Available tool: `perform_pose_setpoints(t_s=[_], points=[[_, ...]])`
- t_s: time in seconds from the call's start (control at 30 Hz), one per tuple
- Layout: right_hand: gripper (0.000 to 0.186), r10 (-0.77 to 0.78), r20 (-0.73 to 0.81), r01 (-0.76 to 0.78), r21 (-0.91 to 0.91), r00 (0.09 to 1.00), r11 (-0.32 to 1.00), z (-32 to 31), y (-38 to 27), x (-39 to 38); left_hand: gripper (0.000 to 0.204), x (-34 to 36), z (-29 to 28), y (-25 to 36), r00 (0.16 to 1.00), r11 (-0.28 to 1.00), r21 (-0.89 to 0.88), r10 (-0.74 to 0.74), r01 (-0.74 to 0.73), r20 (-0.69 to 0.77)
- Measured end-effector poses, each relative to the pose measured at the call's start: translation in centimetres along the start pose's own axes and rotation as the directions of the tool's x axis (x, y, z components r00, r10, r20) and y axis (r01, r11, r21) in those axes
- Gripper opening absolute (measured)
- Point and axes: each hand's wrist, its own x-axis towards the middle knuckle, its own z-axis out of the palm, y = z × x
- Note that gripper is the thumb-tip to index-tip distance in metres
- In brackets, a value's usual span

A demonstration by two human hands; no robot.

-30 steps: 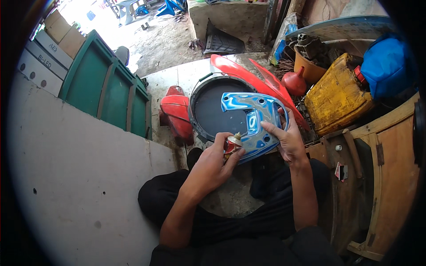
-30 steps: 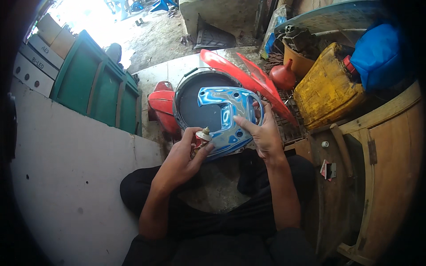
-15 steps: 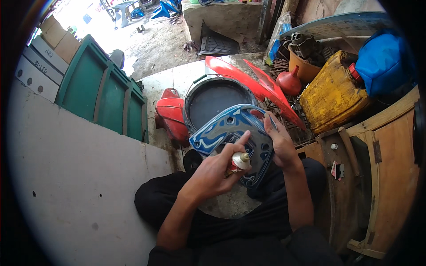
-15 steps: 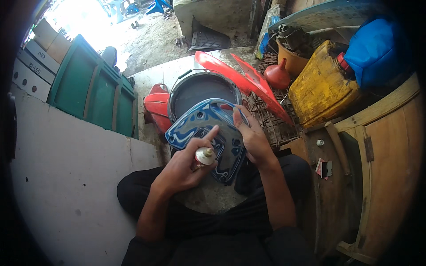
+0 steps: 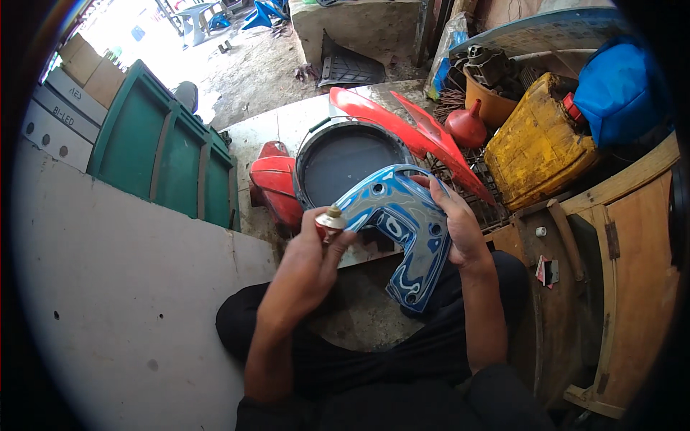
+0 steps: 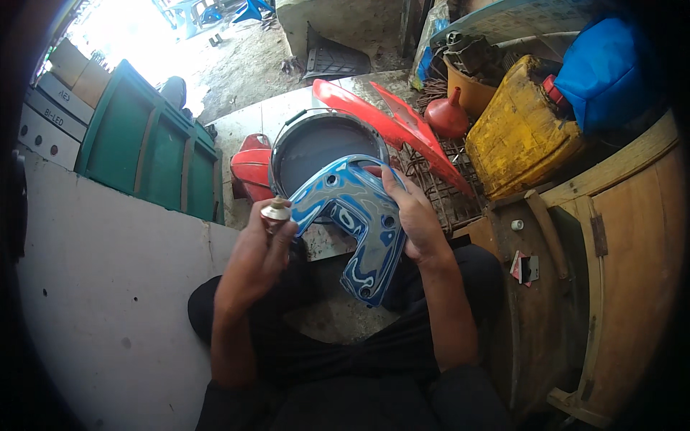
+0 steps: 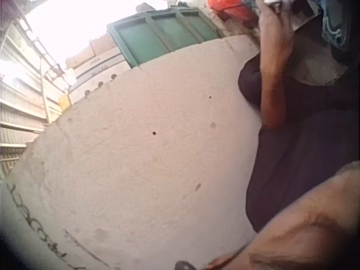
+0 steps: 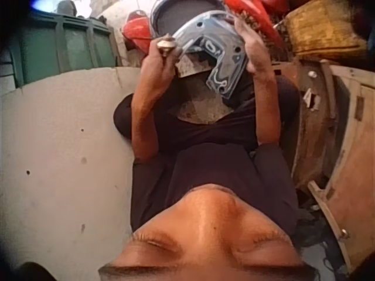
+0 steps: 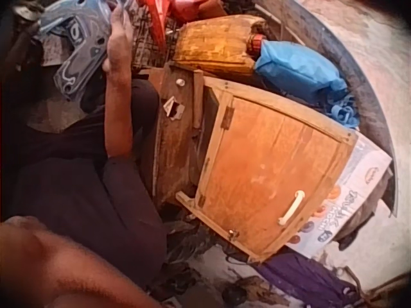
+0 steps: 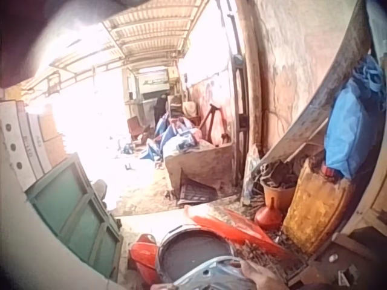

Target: The person holds a blue and white motorcycle fairing piece and sands down a specific area on its surface using a small red sanding block, repeatedly dipping the piece or block into a bucket of water.

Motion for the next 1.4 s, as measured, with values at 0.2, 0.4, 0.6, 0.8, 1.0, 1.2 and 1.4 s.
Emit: perform_pose_setpoints(t_s=[0.2,0.4,0.6,0.8,1.0,1.2,1.4], points=[[0.041,-0.012,0.005,0.013,-0.015,1.0,1.0,0.3,-0.6,-0.4,0.022,1.1,-3.1,1.1,0.996,0.995,0.093,-0.044,0.036,0.077],[0.041,-0.067,-0.001,0.067,-0.058,0.998,0.996,0.4,-0.9,-0.9,0.023,0.0,-0.5,0.0,0.986,0.992,0.093,0.066,-0.081,0.153],[0.04,-0.115,0.019,0.117,-0.102,0.993,0.988,0.7,-1.1,-1.7,0.02,0.0,0.4,-1.4,0.972,0.966,0.168,0.169,-0.196,0.163],[0.037,-0.14,0.031,0.143,-0.133,0.99,0.981,0.7,-1.0,-2.0,0.021,-0.3,0.0,-1.3,0.976,0.963,0.2,0.148,-0.178,0.159],[0.035,-0.196,0.06,0.203,-0.179,0.979,0.963,0.7,-1.0,-2.2,0.026,-0.6,0.0,-0.7,0.991,0.976,0.216,-0.047,0.019,0.123],[0.032,-0.267,0.088,0.281,-0.309,0.96,0.909,0.8,-0.5,-2.2,0.029,-0.5,0.1,-1.2,0.991,0.924,0.363,0.086,-0.118,0.103],[0.033,-0.285,0.094,0.3,-0.327,0.954,0.896,0.9,-0.4,-2.2,0.028,-0.4,0.2,-0.7,0.992,0.92,0.373,0.097,-0.118,0.074]])
